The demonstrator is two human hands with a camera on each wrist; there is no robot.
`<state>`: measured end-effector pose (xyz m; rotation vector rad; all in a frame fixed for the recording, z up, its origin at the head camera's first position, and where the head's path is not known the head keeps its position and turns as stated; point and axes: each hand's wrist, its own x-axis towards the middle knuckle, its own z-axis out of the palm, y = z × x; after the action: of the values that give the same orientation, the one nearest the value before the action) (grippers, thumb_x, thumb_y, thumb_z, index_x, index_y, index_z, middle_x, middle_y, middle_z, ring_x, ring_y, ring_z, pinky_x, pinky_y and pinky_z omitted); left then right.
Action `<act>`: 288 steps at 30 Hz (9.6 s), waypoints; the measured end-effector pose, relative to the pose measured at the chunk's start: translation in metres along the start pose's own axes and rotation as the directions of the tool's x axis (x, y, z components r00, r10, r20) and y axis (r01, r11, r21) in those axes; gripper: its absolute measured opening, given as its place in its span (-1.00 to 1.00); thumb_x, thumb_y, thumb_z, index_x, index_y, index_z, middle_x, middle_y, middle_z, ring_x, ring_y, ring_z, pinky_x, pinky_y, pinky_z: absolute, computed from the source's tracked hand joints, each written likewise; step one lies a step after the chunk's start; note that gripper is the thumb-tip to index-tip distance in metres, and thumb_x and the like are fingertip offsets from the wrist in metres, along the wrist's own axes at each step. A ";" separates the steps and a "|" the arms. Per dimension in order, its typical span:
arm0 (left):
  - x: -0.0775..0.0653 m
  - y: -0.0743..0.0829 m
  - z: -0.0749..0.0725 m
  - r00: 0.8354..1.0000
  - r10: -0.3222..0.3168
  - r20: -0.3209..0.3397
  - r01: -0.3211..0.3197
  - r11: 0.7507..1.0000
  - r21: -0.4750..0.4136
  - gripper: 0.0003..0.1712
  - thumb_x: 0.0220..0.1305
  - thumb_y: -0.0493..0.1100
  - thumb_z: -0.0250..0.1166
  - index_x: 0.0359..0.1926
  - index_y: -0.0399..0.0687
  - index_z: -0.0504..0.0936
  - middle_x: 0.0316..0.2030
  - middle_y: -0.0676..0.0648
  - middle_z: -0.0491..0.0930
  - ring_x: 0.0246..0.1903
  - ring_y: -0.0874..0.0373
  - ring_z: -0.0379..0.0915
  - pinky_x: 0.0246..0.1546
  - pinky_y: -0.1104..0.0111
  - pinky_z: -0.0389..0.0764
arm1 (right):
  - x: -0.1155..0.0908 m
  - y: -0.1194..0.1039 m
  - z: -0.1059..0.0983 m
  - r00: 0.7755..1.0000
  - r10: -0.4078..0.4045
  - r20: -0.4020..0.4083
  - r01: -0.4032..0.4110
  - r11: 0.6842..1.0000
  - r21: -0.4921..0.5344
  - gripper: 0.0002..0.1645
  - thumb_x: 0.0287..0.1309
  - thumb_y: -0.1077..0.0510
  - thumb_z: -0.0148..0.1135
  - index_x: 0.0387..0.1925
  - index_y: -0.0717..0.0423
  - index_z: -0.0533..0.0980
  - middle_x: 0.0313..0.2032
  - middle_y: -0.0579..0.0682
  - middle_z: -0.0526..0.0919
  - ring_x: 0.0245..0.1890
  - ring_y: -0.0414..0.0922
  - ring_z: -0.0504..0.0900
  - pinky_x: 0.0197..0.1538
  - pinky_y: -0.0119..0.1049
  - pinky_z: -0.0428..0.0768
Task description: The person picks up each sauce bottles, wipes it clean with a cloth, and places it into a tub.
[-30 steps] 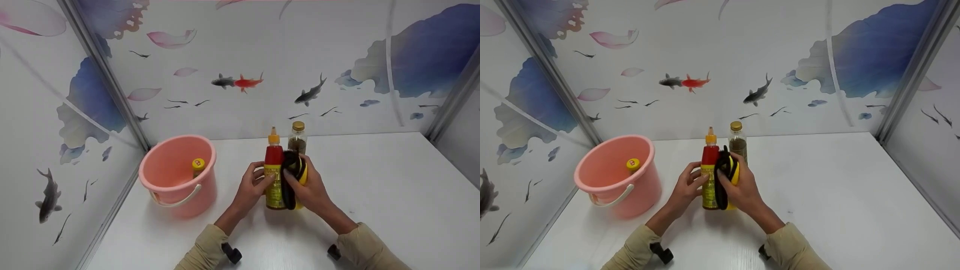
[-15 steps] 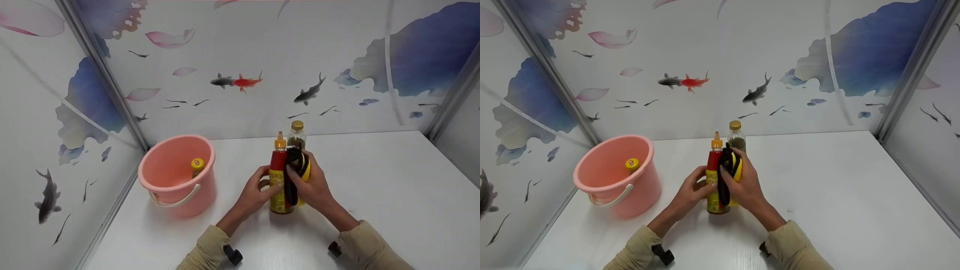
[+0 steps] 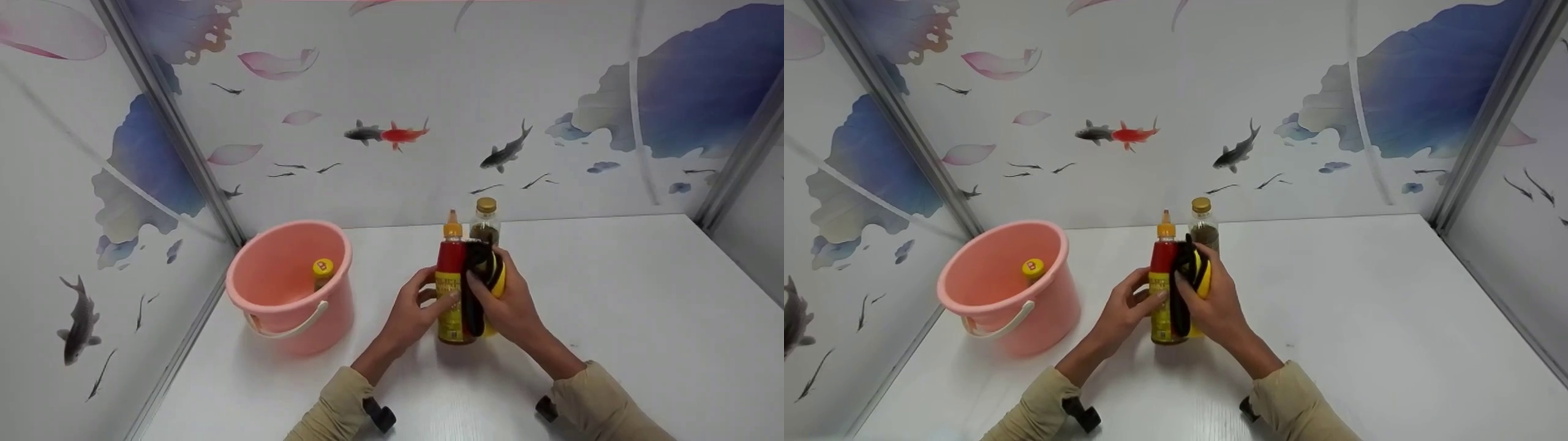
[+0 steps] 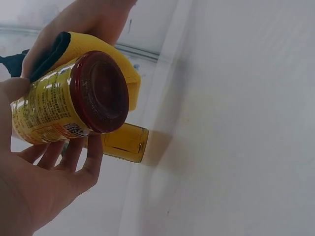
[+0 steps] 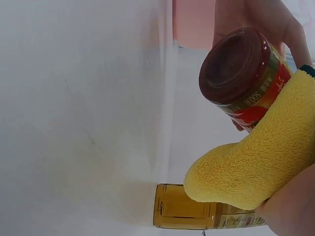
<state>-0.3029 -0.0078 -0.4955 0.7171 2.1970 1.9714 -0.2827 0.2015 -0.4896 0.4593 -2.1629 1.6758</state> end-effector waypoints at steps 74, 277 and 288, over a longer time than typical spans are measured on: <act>0.002 0.008 -0.008 0.993 0.007 -0.118 -0.028 0.984 -0.177 -0.29 0.53 0.03 0.37 0.55 0.13 0.29 0.37 -0.10 0.60 0.28 -0.03 0.64 0.29 0.01 0.70 | -0.003 0.002 0.008 1.000 0.020 -0.002 -0.021 0.998 -0.056 -0.35 0.48 0.07 0.40 0.46 -0.12 0.36 0.19 -0.06 0.69 0.02 -0.13 0.75 0.12 -0.25 0.76; -0.006 0.005 0.000 0.988 -0.057 0.141 0.055 0.998 0.015 -0.28 0.45 0.04 0.35 0.54 0.13 0.35 0.36 -0.05 0.47 0.22 0.07 0.51 0.13 0.15 0.75 | -0.001 -0.002 0.001 0.999 0.008 -0.040 -0.009 1.000 -0.023 -0.40 0.52 0.09 0.34 0.46 -0.06 0.36 0.16 -0.04 0.68 -0.01 -0.04 0.72 0.08 -0.33 0.75; -0.005 0.000 0.000 0.983 -0.053 0.176 0.051 0.999 0.018 -0.31 0.44 0.07 0.38 0.50 0.14 0.41 0.29 -0.03 0.51 0.19 0.07 0.56 0.19 0.17 0.69 | -0.002 -0.002 0.000 0.999 -0.012 -0.052 0.011 1.000 -0.024 -0.40 0.52 0.10 0.35 0.45 -0.05 0.37 0.12 -0.04 0.69 -0.06 -0.03 0.72 0.03 -0.31 0.77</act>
<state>-0.2988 -0.0099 -0.4961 0.7947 2.1048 1.7952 -0.2806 0.2010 -0.4889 0.4157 -2.1364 1.6358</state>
